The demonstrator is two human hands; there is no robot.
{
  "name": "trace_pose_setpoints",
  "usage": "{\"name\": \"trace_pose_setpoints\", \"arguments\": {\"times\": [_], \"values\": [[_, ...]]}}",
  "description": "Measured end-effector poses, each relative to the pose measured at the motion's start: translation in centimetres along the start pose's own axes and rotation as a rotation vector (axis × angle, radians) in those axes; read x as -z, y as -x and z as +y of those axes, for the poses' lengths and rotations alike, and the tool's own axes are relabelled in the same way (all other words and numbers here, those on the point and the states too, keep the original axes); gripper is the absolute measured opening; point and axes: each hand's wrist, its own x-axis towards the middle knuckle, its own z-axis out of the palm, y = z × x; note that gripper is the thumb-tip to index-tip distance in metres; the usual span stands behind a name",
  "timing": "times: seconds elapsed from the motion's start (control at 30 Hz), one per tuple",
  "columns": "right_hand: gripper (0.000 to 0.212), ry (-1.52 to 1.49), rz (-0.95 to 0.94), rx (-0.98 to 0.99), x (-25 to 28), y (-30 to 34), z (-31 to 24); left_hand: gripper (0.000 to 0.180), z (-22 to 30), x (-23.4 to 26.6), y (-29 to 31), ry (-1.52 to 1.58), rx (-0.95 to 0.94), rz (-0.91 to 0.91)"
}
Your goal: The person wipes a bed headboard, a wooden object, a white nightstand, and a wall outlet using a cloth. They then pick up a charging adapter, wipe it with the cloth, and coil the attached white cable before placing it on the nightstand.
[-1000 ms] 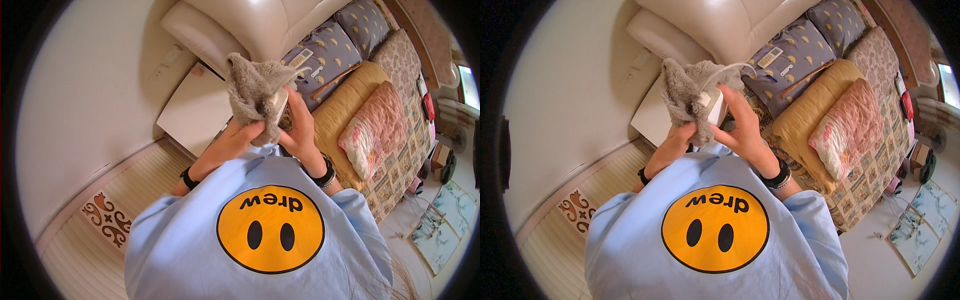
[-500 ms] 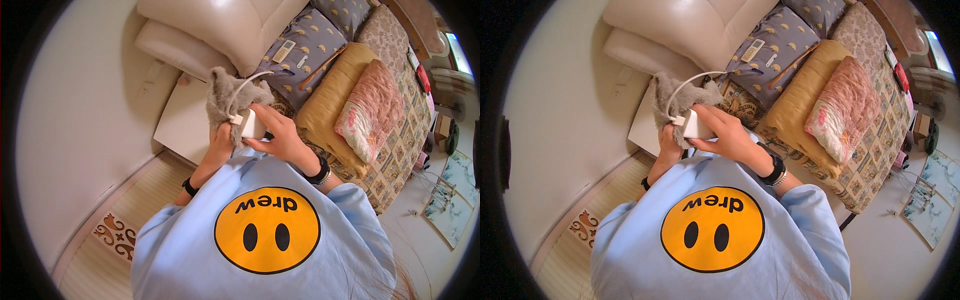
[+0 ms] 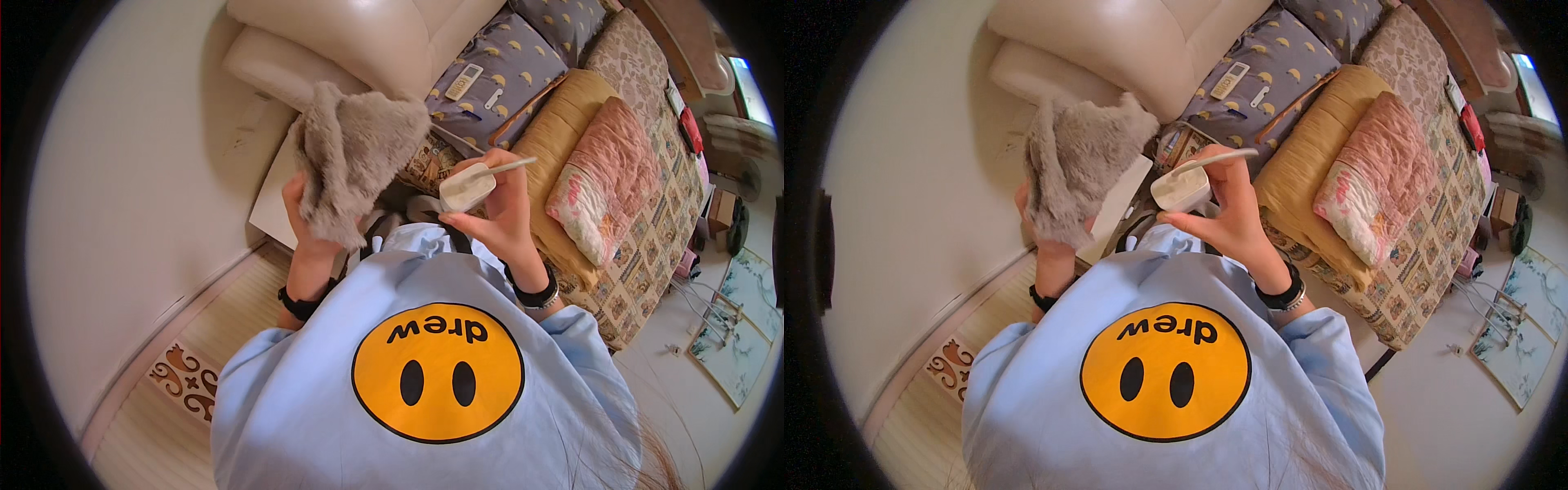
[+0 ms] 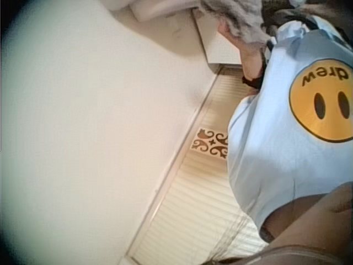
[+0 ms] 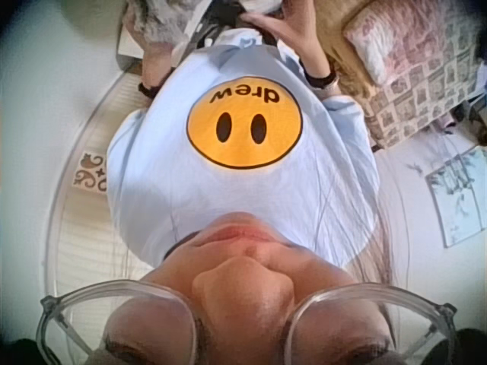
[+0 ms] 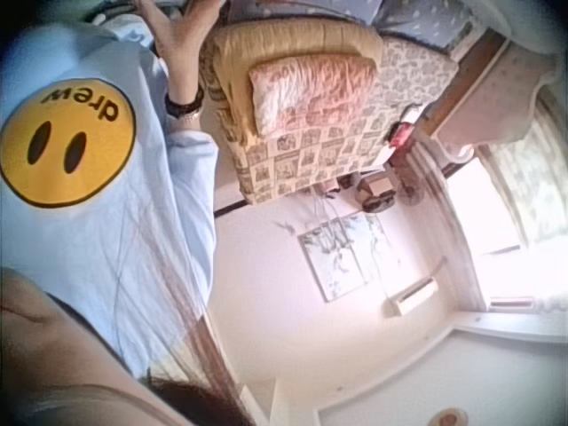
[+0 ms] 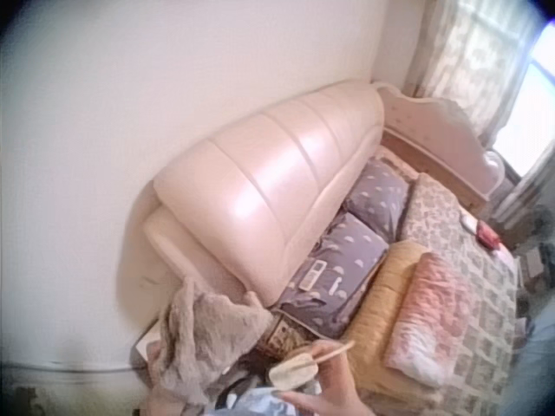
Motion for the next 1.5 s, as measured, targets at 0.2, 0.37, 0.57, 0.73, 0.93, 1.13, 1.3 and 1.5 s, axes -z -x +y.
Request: {"name": "trace_pose_setpoints", "arguments": {"times": [0.2, 0.37, 0.57, 0.73, 0.93, 1.13, 1.3, 1.5], "values": [[0.05, 0.447, 0.149, 0.031, -1.0, -0.2, 0.6, 0.042, 1.5, -6.8, 2.4, 0.1, 0.259, -0.277], [0.035, 0.754, 0.102, 0.247, -1.7, -0.7, 1.3, 0.037, 0.7, -8.4, 0.9, -0.247, -0.029, -0.335], [0.039, 0.786, 0.172, 0.242, -2.6, -1.3, 1.8, 0.032, 0.1, -8.7, -0.1, -0.151, 0.012, -0.229], [0.047, 0.886, 0.181, 0.21, -2.7, -1.6, 2.4, 0.034, -0.6, -9.5, -1.2, -0.053, 0.066, -0.078], [0.049, 0.919, 0.13, 0.225, -1.8, -1.8, 3.0, 0.032, -0.9, -9.2, -2.3, -0.257, -0.021, -0.082], [0.039, 0.887, 0.204, 0.294, -1.9, -2.1, 2.3, 0.038, 0.0, -8.4, -1.6, -0.26, -0.024, -0.2], [0.032, 0.778, 0.221, 0.167, -2.4, -1.8, 1.0, 0.039, 1.1, -7.3, -1.3, -0.269, 0.007, -0.268], [0.034, 0.357, 0.178, 0.086, -2.7, -1.5, 0.2, 0.044, 2.3, -5.7, -1.4, -0.233, 0.111, -0.177]]}}
